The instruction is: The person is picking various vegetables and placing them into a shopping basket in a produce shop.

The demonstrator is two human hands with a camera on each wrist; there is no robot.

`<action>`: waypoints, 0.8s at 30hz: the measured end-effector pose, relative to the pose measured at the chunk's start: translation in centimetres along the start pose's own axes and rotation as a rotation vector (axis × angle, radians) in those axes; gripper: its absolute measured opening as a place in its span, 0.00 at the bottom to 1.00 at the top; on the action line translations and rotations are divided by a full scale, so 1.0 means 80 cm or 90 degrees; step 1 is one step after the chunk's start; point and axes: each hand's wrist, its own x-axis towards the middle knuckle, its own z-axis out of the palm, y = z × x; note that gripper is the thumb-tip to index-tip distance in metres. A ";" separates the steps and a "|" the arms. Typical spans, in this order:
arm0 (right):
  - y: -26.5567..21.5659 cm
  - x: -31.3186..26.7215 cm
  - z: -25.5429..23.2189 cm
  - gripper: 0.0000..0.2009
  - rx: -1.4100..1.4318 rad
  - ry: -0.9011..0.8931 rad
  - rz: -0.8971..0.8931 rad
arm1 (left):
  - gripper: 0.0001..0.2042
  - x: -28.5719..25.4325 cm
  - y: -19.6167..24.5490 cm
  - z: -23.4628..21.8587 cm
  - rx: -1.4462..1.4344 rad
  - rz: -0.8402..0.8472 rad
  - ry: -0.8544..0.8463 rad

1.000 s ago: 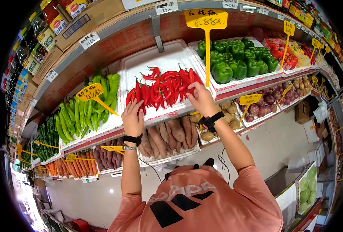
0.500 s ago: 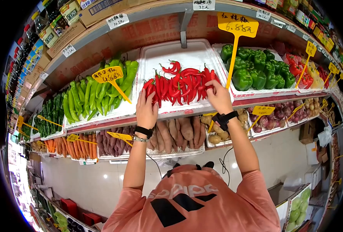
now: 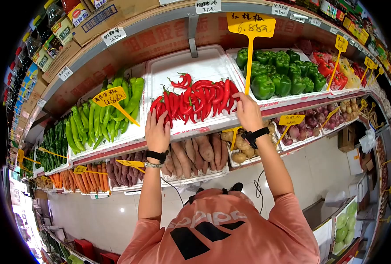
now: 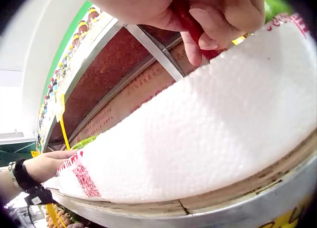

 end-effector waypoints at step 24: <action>0.013 0.195 0.072 0.16 -0.345 -0.268 -0.101 | 0.19 0.000 0.001 -0.003 -0.034 -0.021 0.032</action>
